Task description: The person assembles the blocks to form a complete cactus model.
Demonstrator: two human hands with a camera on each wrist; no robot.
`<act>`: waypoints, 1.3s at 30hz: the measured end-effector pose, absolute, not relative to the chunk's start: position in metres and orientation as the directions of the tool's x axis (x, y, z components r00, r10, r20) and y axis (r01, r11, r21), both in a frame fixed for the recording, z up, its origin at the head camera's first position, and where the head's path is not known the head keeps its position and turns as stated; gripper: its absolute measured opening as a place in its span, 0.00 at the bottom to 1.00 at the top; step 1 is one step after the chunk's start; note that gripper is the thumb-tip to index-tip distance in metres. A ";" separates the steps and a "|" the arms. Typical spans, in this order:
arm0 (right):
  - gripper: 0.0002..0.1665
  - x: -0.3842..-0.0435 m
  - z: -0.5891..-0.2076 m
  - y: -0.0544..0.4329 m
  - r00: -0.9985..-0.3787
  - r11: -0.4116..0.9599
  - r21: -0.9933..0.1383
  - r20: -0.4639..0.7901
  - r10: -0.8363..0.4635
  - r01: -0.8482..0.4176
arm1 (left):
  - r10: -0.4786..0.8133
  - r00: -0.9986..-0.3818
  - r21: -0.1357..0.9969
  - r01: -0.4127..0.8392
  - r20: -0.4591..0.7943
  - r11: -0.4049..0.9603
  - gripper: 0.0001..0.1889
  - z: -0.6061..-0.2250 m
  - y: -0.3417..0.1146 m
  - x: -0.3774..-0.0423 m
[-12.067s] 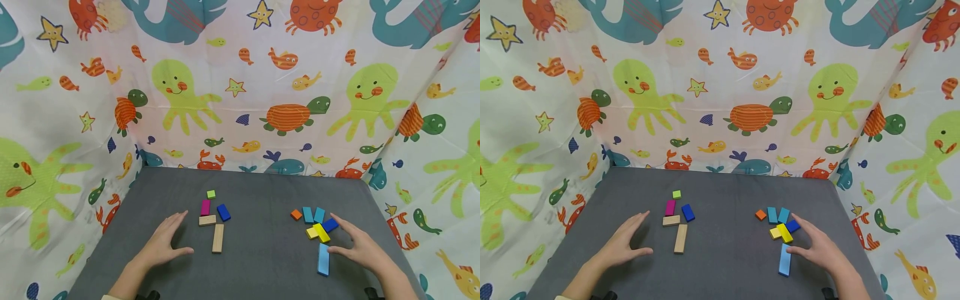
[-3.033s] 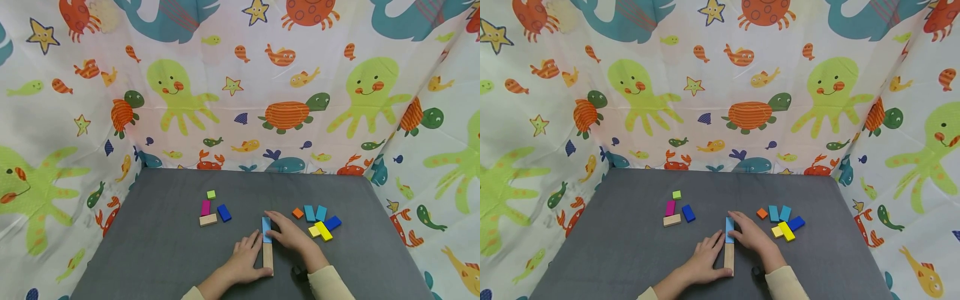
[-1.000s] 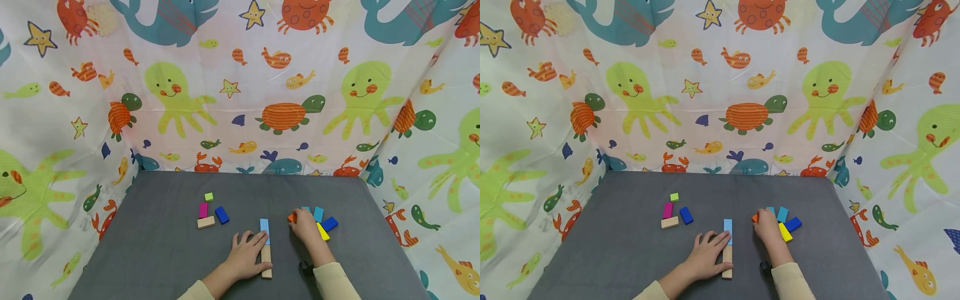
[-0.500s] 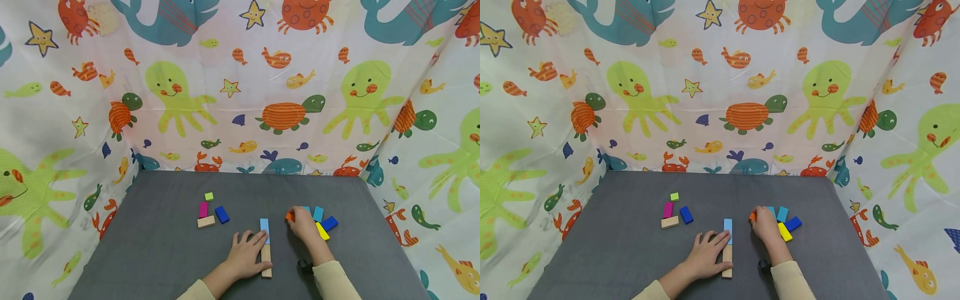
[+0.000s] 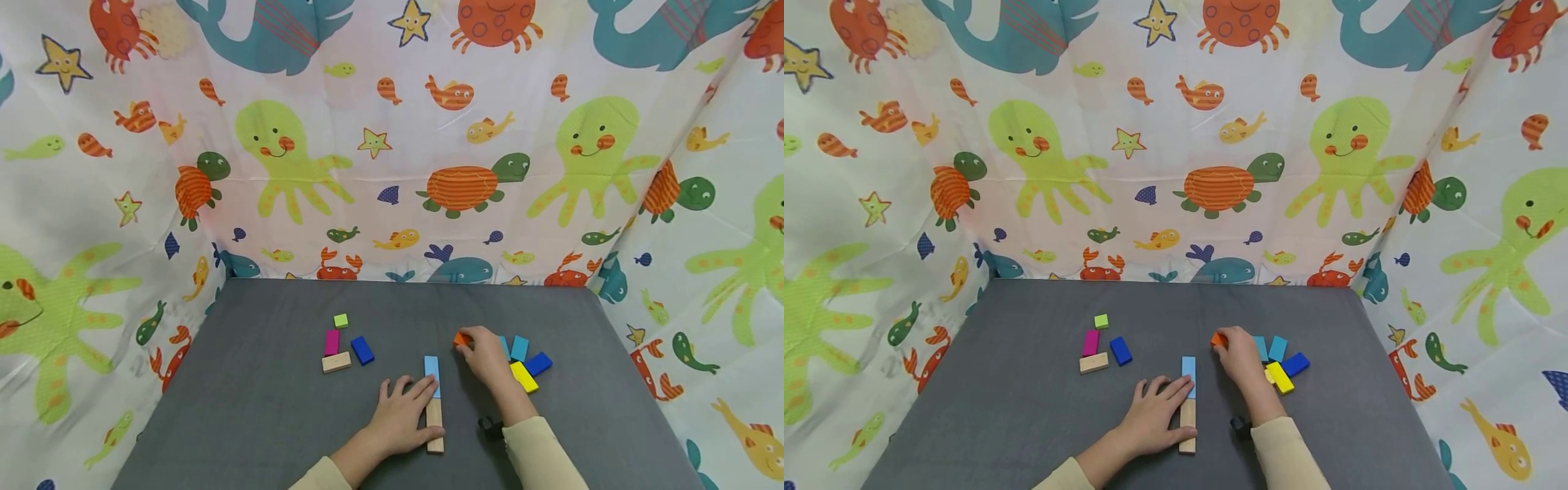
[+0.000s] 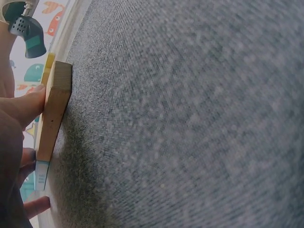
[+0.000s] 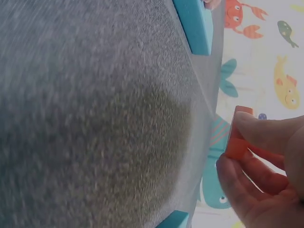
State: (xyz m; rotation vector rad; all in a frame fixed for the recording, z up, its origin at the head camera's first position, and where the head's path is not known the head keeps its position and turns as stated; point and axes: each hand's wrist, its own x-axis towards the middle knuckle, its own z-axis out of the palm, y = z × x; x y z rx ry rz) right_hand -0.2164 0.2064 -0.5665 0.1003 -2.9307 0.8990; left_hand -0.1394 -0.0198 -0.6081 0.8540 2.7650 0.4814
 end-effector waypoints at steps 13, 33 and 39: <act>0.21 -0.221 -0.570 0.188 -0.993 0.784 -0.610 0.098 -0.068 -0.114 | 0.587 -0.805 0.391 0.514 -0.087 0.764 0.45 -0.612 -0.021 -0.140; 0.18 -0.232 -0.585 0.167 -0.990 0.740 -0.659 0.050 -0.134 -0.133 | 0.584 -0.802 0.403 0.497 -0.125 0.769 0.44 -0.611 -0.022 -0.141; 0.18 -0.233 -0.590 0.165 -0.988 0.749 -0.648 0.040 -0.150 -0.140 | 0.579 -0.807 0.389 0.499 -0.117 0.774 0.44 -0.611 -0.022 -0.140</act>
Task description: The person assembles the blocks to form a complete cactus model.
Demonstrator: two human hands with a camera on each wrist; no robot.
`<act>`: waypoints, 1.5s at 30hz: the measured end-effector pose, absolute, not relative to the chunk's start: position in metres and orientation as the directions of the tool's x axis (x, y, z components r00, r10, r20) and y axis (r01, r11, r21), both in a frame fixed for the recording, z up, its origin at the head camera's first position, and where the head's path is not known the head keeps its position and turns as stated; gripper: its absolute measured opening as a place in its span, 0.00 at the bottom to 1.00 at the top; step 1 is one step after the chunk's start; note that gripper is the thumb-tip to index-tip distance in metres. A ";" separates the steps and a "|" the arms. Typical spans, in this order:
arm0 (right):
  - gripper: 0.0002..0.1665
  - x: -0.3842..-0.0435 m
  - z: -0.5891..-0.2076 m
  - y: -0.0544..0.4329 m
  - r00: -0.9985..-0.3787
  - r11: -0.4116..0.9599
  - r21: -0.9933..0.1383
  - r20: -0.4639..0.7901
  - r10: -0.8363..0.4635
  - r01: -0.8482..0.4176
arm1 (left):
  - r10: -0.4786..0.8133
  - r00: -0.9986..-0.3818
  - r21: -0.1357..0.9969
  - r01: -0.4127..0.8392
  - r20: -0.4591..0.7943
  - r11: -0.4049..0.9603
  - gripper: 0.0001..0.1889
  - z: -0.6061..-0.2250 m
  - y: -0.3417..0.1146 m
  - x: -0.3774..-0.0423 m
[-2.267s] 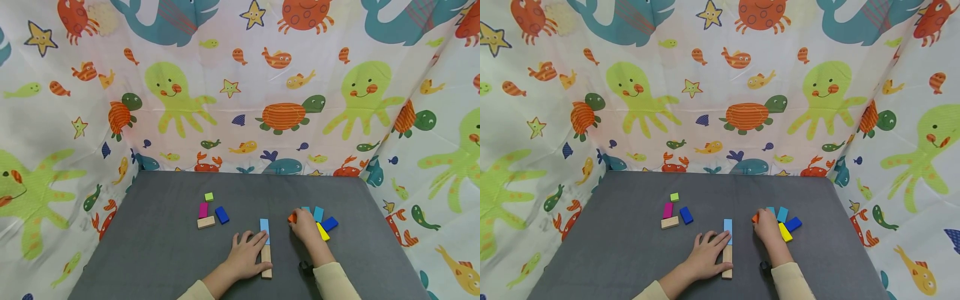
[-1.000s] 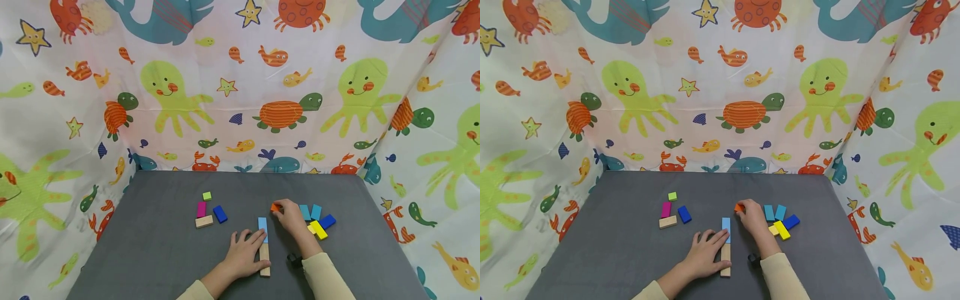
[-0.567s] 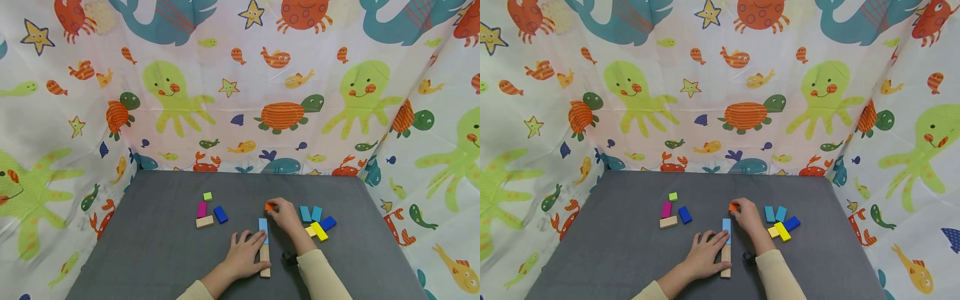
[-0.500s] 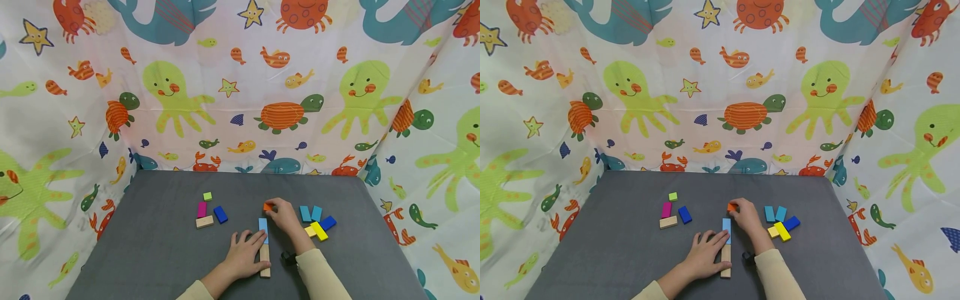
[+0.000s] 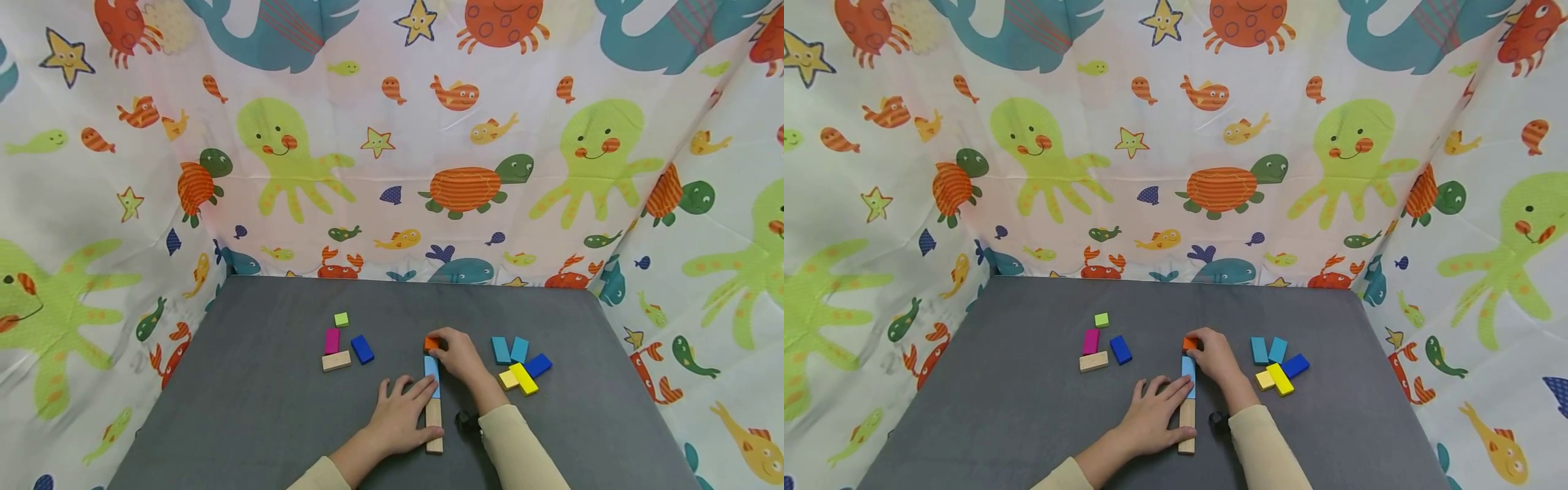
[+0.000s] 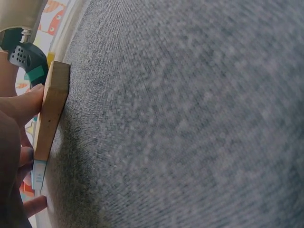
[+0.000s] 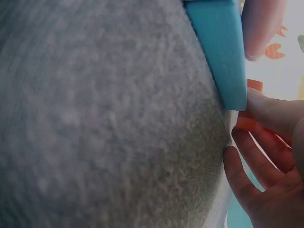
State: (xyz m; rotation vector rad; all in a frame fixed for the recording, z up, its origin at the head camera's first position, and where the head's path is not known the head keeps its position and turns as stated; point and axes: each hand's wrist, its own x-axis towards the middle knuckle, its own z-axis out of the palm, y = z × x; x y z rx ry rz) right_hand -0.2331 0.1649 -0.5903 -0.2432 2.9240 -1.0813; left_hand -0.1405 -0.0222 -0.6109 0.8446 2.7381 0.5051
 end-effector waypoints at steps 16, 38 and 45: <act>0.17 -0.228 -0.591 0.166 -0.984 0.744 -0.649 0.036 -0.175 -0.156 | 0.591 -0.802 0.412 0.512 -0.085 0.754 0.45 -0.608 -0.023 -0.141; 0.18 -0.225 -0.583 0.169 -0.974 0.685 -0.699 0.084 -0.210 -0.208 | 0.587 -0.807 0.437 0.507 -0.062 0.743 0.45 -0.614 -0.022 -0.142; 0.17 -0.222 -0.575 0.174 -0.975 0.677 -0.704 0.110 -0.193 -0.213 | 0.589 -0.806 0.424 0.513 -0.062 0.746 0.45 -0.612 -0.022 -0.141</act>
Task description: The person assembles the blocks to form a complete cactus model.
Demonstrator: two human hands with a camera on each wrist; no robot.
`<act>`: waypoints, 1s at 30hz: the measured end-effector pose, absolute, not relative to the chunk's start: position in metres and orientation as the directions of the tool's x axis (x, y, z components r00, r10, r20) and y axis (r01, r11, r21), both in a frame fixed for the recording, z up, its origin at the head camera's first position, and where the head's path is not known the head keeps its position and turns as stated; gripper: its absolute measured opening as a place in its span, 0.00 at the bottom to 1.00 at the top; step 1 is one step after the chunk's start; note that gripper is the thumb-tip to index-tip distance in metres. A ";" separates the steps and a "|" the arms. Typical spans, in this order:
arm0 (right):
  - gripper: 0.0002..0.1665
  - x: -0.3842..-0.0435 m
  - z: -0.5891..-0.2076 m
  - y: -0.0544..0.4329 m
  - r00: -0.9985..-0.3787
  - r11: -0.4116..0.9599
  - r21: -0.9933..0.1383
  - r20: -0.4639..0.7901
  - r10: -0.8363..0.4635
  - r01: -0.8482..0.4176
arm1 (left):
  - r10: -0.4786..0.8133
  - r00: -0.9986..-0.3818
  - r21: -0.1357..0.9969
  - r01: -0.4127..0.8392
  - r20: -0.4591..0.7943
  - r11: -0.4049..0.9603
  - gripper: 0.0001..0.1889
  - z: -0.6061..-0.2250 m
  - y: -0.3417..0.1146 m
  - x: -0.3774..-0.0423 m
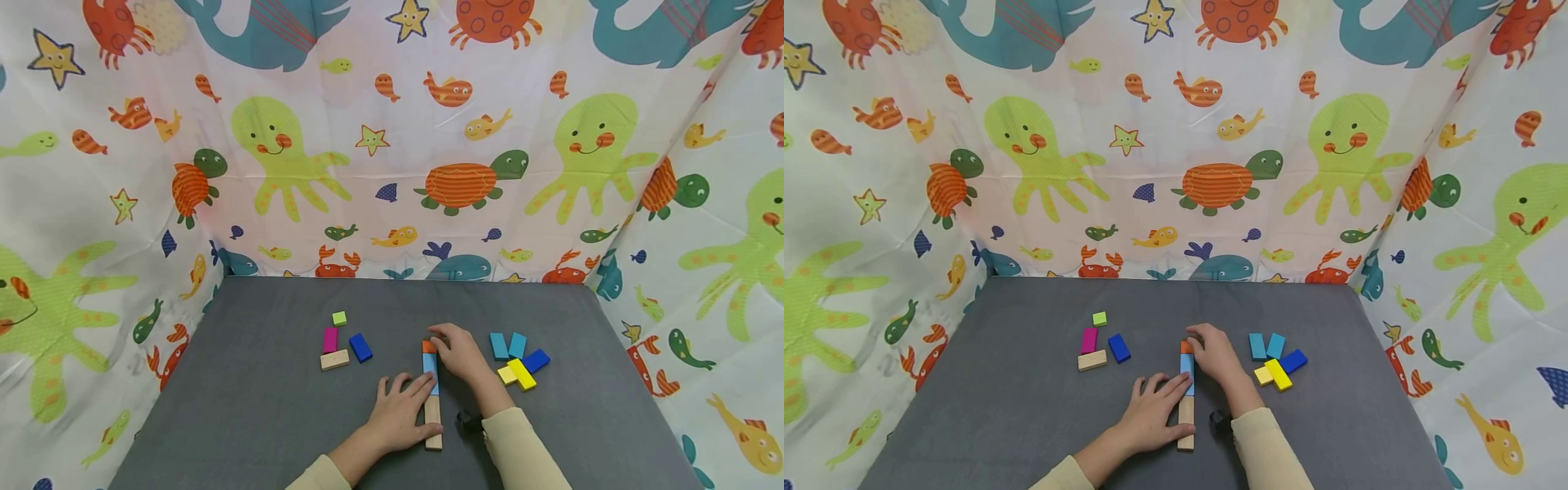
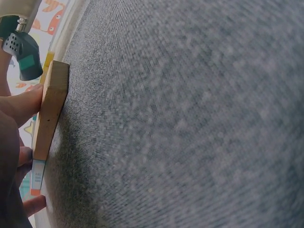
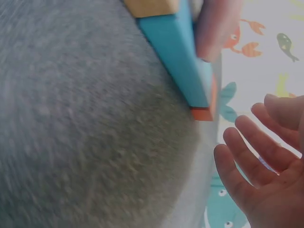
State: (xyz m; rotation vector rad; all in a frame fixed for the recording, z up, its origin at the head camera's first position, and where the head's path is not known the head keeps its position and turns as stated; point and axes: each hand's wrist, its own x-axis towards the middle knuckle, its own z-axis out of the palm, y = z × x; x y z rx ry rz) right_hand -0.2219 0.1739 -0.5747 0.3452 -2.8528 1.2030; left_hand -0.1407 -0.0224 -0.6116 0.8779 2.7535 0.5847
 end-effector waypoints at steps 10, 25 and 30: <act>0.20 -0.211 -0.556 0.187 -0.970 0.663 -0.709 0.169 -0.172 -0.241 | 0.587 -0.808 0.425 0.515 -0.049 0.745 0.46 -0.613 -0.022 -0.141; 0.22 -0.192 -0.542 0.207 -0.965 0.687 -0.682 0.227 -0.130 -0.252 | 0.567 -0.818 0.421 0.482 -0.099 0.769 0.46 -0.613 -0.021 -0.141; 0.22 -0.187 -0.541 0.215 -0.964 0.694 -0.677 0.246 -0.103 -0.247 | 0.573 -0.816 0.412 0.497 -0.078 0.764 0.45 -0.612 -0.021 -0.140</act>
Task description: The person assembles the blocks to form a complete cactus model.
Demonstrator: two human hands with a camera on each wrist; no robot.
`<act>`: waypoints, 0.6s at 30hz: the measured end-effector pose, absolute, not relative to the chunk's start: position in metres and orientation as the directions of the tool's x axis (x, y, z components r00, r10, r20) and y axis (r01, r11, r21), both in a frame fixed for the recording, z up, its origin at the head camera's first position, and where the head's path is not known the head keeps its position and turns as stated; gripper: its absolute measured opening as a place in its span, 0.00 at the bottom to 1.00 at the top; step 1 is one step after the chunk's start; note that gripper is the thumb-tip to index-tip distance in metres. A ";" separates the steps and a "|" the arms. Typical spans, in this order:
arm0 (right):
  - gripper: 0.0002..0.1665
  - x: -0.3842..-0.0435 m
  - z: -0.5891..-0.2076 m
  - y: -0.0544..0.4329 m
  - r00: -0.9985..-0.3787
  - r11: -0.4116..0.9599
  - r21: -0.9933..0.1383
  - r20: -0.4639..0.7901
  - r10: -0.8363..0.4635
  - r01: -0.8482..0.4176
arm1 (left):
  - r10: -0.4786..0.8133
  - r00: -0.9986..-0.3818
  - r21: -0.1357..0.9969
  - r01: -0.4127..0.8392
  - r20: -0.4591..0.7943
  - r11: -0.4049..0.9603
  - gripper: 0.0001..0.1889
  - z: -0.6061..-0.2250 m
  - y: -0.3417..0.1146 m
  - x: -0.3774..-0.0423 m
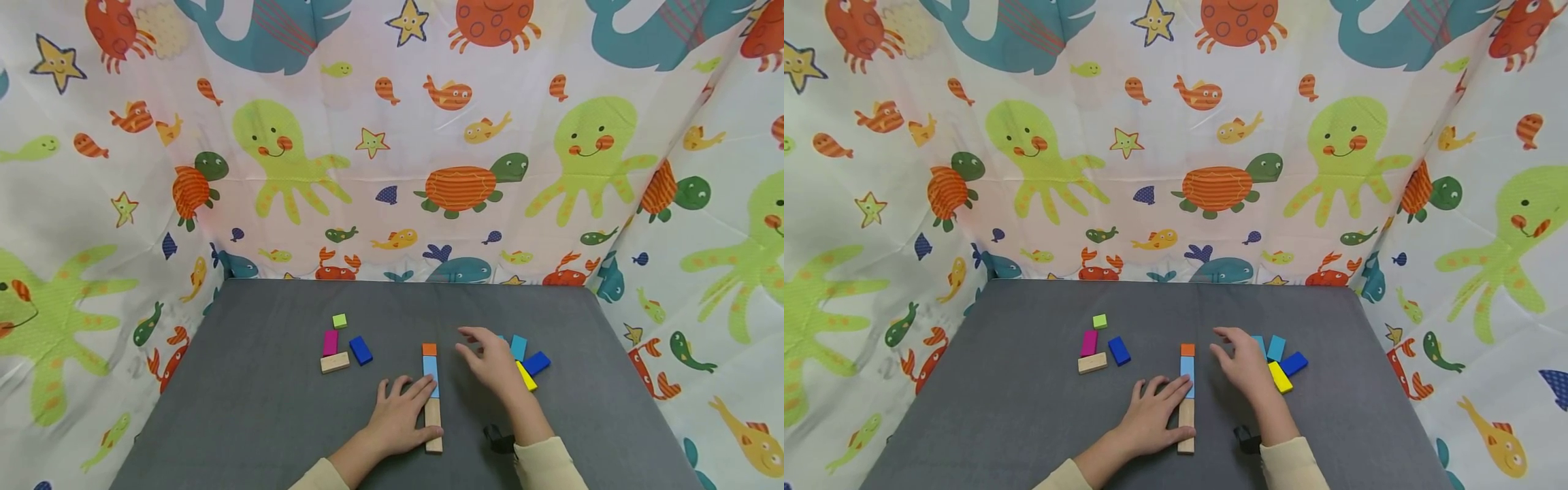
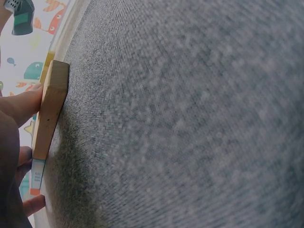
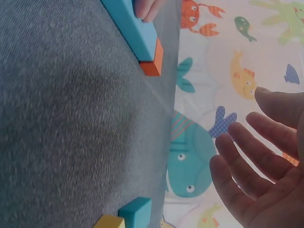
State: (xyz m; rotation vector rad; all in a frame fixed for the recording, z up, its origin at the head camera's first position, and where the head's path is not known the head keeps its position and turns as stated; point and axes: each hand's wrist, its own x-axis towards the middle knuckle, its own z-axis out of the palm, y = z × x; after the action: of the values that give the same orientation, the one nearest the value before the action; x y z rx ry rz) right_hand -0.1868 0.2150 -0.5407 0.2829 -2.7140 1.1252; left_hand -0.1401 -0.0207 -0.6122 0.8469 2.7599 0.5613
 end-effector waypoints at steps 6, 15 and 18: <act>0.23 -0.182 -0.542 0.224 -0.963 0.707 -0.668 0.258 -0.075 -0.234 | 0.567 -0.819 0.412 0.490 -0.085 0.768 0.45 -0.609 -0.021 -0.139; 0.26 -0.169 -0.543 0.241 -0.973 0.739 -0.651 0.229 -0.029 -0.175 | 0.564 -0.823 0.403 0.493 -0.074 0.771 0.45 -0.613 -0.020 -0.139; 0.27 -0.166 -0.544 0.248 -0.978 0.742 -0.653 0.210 -0.014 -0.151 | 0.564 -0.823 0.415 0.493 -0.062 0.765 0.45 -0.617 -0.021 -0.141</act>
State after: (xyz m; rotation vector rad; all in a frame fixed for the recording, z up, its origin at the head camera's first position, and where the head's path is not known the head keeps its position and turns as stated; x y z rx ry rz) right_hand -0.1659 0.2481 -0.5438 0.1316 -2.7513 1.0551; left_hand -0.1408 -0.0206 -0.6171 0.8393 2.7762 0.5772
